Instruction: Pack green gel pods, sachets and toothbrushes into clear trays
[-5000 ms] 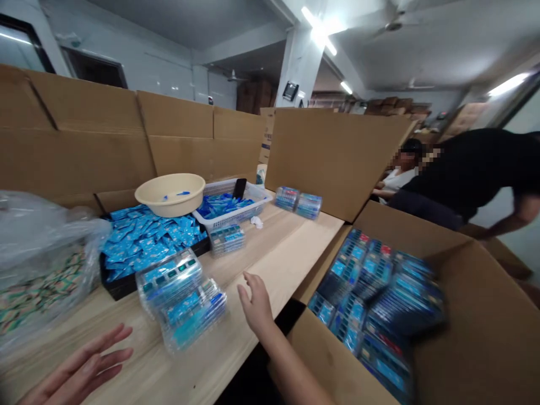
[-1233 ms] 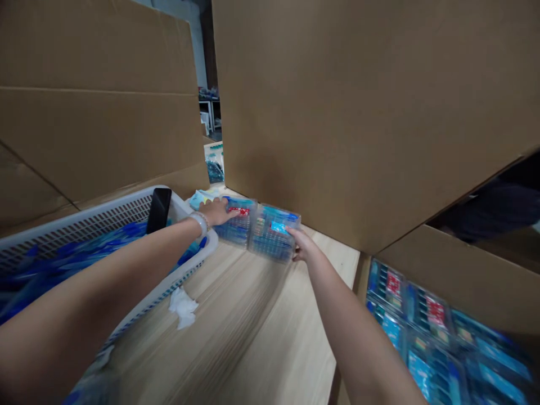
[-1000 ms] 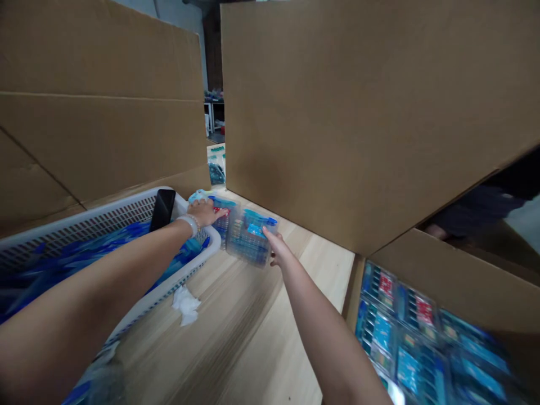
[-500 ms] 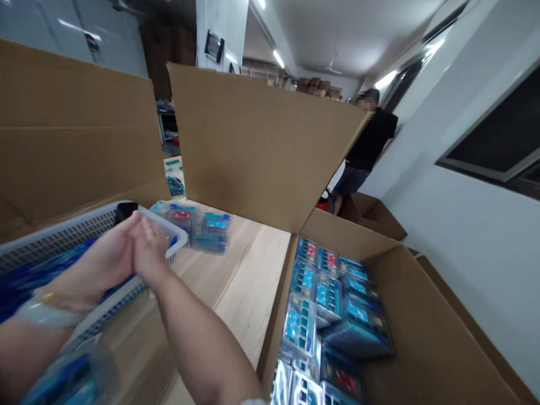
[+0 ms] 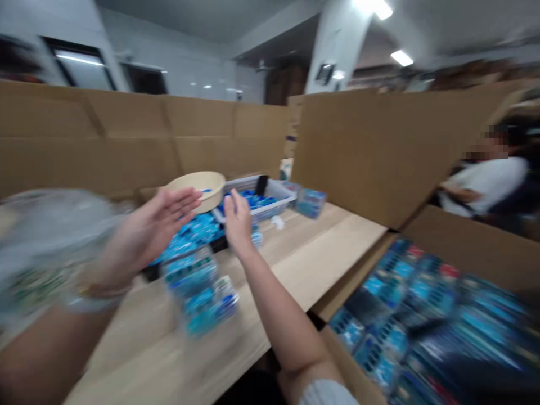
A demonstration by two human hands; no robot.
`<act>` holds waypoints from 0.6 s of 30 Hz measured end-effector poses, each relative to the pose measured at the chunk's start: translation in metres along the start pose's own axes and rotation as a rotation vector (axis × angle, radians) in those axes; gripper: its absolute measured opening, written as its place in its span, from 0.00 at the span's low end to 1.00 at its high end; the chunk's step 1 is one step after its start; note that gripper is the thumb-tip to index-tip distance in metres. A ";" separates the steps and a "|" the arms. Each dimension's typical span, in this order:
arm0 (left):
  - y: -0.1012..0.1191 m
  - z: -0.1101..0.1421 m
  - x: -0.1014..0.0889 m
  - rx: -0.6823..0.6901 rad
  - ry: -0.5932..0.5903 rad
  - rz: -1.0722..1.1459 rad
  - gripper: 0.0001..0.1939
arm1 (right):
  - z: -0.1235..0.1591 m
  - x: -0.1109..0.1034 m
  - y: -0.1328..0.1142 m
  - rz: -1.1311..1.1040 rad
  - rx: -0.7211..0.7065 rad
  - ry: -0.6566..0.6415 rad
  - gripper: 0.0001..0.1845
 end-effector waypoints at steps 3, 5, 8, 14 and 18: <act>-0.026 0.072 -0.022 -0.153 0.107 -0.099 0.38 | 0.067 0.048 0.013 0.071 -0.342 -0.223 0.31; -0.038 0.129 -0.045 -0.200 0.131 -0.106 0.40 | 0.099 0.066 0.034 0.189 -0.397 -0.354 0.29; -0.058 0.226 -0.089 -0.164 0.243 -0.049 0.37 | 0.124 0.060 0.073 0.363 -0.183 -0.263 0.26; -0.159 0.377 -0.128 -0.555 0.669 -0.195 0.28 | 0.194 0.051 0.107 0.421 -0.308 -0.337 0.20; -0.203 0.403 -0.089 -0.586 0.676 -0.320 0.24 | 0.247 0.108 0.100 0.367 -0.508 -0.635 0.17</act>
Point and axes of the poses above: each hand's wrist, its own z-axis away from the middle knuckle, its own x-axis out of the palm, y = z × x, the point moved 1 cm from there along -z, towards the middle knuckle, and after that the axes turned 4 degrees about -y, right-handed, at the moved point
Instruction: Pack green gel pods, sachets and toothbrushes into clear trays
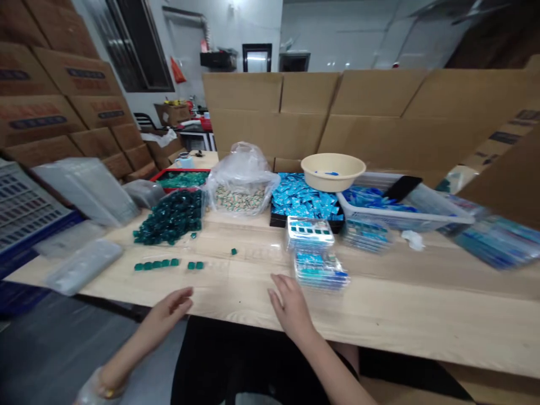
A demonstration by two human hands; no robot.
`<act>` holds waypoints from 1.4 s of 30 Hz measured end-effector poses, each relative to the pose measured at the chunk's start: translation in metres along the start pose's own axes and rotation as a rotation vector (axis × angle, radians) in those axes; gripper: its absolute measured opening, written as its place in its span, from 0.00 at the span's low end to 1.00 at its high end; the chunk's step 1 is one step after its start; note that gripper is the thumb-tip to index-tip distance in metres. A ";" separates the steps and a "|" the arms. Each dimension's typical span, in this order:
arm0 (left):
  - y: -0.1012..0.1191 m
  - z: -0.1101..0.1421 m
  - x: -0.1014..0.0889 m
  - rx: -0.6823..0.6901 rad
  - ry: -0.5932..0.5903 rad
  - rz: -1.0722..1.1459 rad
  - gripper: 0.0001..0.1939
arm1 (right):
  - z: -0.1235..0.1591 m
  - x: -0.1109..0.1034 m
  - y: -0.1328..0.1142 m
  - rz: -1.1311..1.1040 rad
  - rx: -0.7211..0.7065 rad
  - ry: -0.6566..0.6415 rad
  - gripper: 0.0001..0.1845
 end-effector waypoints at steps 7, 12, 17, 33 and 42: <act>0.034 -0.043 0.040 0.300 -0.003 -0.324 0.15 | -0.033 0.072 -0.015 0.270 -0.081 -0.064 0.12; 0.048 -0.125 0.062 0.289 0.037 -0.519 0.14 | -0.018 0.078 -0.022 0.263 -0.147 -0.080 0.12; 0.043 -0.165 0.057 0.235 -0.003 -0.541 0.09 | -0.004 0.074 -0.019 0.142 -0.100 -0.056 0.13; -0.018 -0.122 -0.008 0.319 -0.133 -0.624 0.08 | -0.111 0.140 -0.082 -0.171 -0.295 -0.289 0.13; -0.031 -0.119 -0.004 0.340 -0.099 -0.534 0.11 | -0.134 0.148 -0.089 0.213 -0.254 -0.416 0.05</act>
Point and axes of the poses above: each hand's wrist, its own z-axis away from the middle knuckle, its own x-axis out of the palm, y = z × x, the point moved 1 cm from there along -z, towards the middle knuckle, and after that the axes turned 4 degrees about -y, right-handed, at the moved point
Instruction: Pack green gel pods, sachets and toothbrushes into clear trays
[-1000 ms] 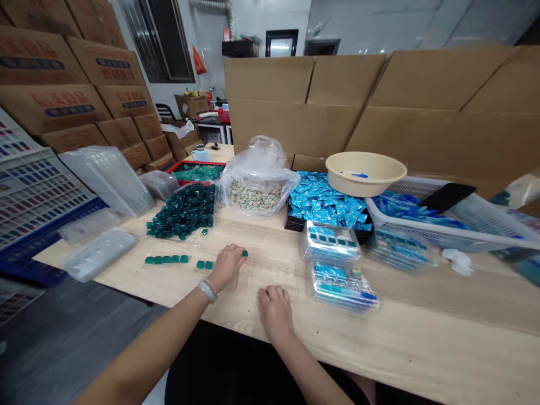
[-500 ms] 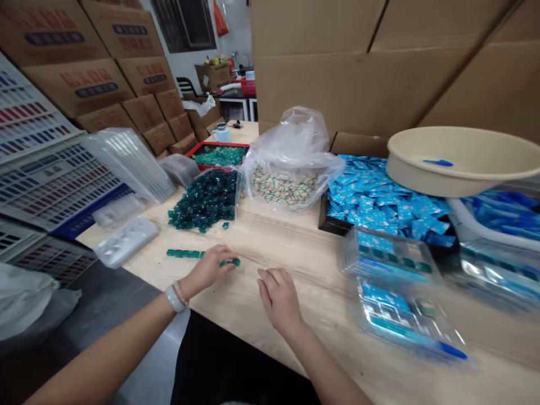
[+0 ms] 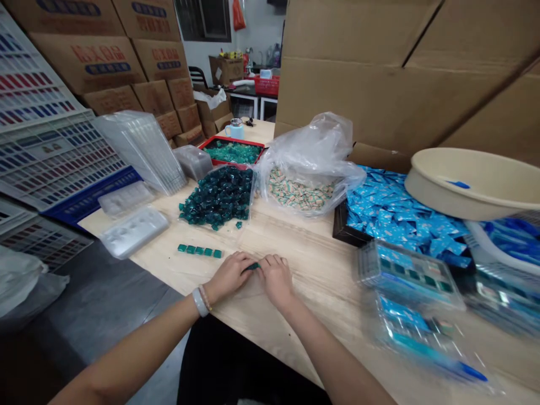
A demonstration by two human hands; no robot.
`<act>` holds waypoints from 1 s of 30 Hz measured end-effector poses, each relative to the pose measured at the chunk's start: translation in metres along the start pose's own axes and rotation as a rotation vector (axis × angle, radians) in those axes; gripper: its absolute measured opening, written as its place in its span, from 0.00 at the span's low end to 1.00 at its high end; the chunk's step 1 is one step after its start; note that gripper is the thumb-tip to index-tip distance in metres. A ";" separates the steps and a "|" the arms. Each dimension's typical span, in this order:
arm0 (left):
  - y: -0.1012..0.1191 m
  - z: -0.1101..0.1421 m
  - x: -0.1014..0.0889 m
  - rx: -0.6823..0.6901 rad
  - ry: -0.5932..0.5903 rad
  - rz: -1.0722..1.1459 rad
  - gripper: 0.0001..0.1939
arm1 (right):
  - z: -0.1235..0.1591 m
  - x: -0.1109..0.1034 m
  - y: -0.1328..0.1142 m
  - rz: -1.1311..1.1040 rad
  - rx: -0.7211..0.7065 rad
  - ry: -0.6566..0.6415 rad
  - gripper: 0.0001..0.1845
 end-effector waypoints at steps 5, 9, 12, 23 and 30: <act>-0.001 0.001 0.006 -0.011 0.043 0.023 0.09 | -0.007 -0.004 0.001 0.038 -0.100 -0.033 0.04; -0.005 0.001 0.004 0.011 0.046 0.063 0.08 | -0.007 0.000 0.010 -0.049 -0.152 -0.011 0.07; -0.008 0.003 0.003 0.037 0.054 0.089 0.08 | -0.003 0.002 0.018 -0.137 -0.189 0.002 0.08; -0.010 0.003 0.009 0.067 0.086 0.141 0.11 | -0.010 0.004 0.024 -0.218 -0.199 -0.113 0.10; -0.018 0.006 -0.006 0.082 0.198 0.084 0.16 | -0.005 0.005 0.026 -0.216 -0.112 -0.073 0.17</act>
Point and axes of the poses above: each hand's wrist, its own z-axis away from the middle knuckle, its own x-axis out of the palm, y = z × x, the point moved 1 cm from there along -z, towards the middle knuckle, and after that the axes turned 4 degrees about -y, right-handed, at the moved point
